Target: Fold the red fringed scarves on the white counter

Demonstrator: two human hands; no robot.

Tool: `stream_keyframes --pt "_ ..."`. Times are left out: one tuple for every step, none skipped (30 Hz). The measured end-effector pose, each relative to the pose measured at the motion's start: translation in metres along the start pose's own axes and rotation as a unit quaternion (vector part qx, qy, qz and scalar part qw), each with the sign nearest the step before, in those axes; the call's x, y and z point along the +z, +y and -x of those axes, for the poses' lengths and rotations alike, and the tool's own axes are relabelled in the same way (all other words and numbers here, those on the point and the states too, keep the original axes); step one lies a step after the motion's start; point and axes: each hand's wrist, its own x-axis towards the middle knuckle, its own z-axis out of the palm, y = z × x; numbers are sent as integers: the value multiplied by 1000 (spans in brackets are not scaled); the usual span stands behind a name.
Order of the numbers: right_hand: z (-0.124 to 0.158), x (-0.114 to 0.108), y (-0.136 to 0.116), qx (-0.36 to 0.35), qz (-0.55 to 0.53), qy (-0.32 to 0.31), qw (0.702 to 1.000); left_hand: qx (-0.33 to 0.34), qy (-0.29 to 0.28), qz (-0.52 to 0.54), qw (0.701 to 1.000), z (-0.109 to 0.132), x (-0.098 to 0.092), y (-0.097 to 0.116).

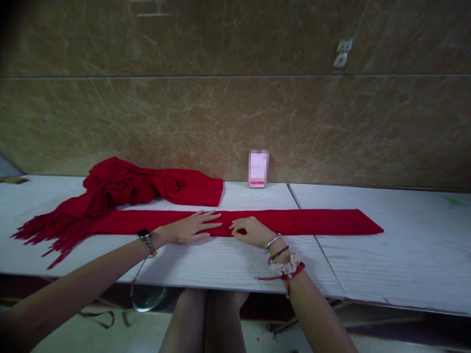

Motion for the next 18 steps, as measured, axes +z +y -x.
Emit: stream_keyframes --pt "0 -1 1 1 -8 -5 1000 2 0 -7 1000 -3 3 1" --pt "0 -2 3 2 -13 -9 1000 4 -1 -15 1000 -5 5 1" --pt "0 -4 5 6 -12 -10 1000 6 -2 -23 1000 -6 7 1" --pt "1 -6 8 15 0 -4 1000 9 -2 -29 1000 -5 9 0" --pt "3 -9 12 31 22 7 999 13 -3 -32 999 -4 9 0" --pt "6 -11 16 54 54 21 997 17 -4 -33 999 -2 9 -1" --pt "10 -14 21 84 90 30 992 21 -6 -32 999 0 8 -1" --pt "15 -17 25 117 126 31 985 23 -9 -30 999 0 6 -2" --pt "21 -18 29 149 158 23 976 23 -9 -29 999 0 4 -2" --pt "28 -20 31 177 181 8 967 21 -6 -29 999 -3 2 -2" --pt "35 -20 33 197 196 -9 961 17 3 -29 999 -7 0 -1" --pt "41 -20 33 209 206 -23 956 13 18 -29 999 -13 -1 0" --pt "46 -19 32 214 212 -32 953 11 35 -28 999 -22 -2 3" --pt "50 -19 30 214 216 -36 952 12 49 -26 998 -32 -2 6" --pt "52 -19 28 210 218 -38 952 18 56 -24 998 -43 -1 10" --pt "54 -20 27 205 217 -42 953 29 55 -21 998 -54 0 14" --pt "55 -22 27 202 213 -48 955 43 46 -18 998 -64 2 19" --pt "57 -24 28 200 207 -55 956 58 34 -16 998 -73 4 24"
